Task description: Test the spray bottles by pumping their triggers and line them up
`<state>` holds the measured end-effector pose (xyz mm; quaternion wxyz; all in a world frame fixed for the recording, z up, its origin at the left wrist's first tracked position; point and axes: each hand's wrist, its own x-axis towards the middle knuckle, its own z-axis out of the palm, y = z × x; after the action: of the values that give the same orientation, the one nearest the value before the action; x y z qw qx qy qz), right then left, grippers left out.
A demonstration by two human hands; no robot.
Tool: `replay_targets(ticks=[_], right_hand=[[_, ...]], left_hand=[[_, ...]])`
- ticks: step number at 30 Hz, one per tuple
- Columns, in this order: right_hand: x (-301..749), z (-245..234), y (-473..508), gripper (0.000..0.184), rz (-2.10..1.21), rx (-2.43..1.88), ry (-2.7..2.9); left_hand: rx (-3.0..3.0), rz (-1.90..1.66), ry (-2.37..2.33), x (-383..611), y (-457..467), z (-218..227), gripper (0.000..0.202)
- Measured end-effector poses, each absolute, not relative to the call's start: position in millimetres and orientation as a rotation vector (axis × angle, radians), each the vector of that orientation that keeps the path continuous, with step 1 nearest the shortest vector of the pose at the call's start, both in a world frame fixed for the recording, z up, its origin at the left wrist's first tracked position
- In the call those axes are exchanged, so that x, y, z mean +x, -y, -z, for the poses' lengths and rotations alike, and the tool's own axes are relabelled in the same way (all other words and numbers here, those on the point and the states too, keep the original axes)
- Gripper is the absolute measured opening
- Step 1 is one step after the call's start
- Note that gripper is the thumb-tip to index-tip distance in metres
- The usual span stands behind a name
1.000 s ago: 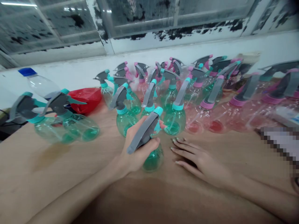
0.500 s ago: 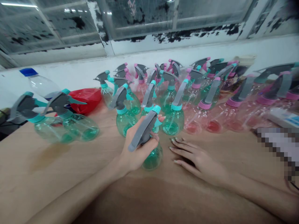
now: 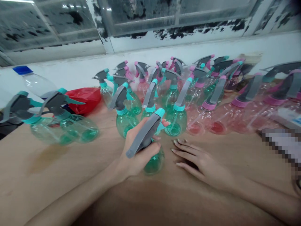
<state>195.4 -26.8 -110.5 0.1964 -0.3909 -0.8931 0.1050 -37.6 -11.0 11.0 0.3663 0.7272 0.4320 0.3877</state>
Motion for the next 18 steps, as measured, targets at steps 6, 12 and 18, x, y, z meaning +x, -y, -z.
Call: replay_targets(ticks=[6, 12, 18], right_hand=[[194.8, 109.7, 27.4, 0.040, -0.323, -1.088, 2.461], [194.9, 110.4, 27.6, 0.042, -0.327, -1.080, 2.449], [194.9, 110.2, 27.3, 0.041, -0.346, -1.072, 2.432]], left_hand=[[1.960, -0.992, -1.176, -38.4, 10.4, -14.3, 0.036], [1.887, -0.979, -1.193, -38.3, 10.1, -11.4, 0.025], [1.917, -0.976, -1.242, -38.1, 9.2, -6.9, 0.038]])
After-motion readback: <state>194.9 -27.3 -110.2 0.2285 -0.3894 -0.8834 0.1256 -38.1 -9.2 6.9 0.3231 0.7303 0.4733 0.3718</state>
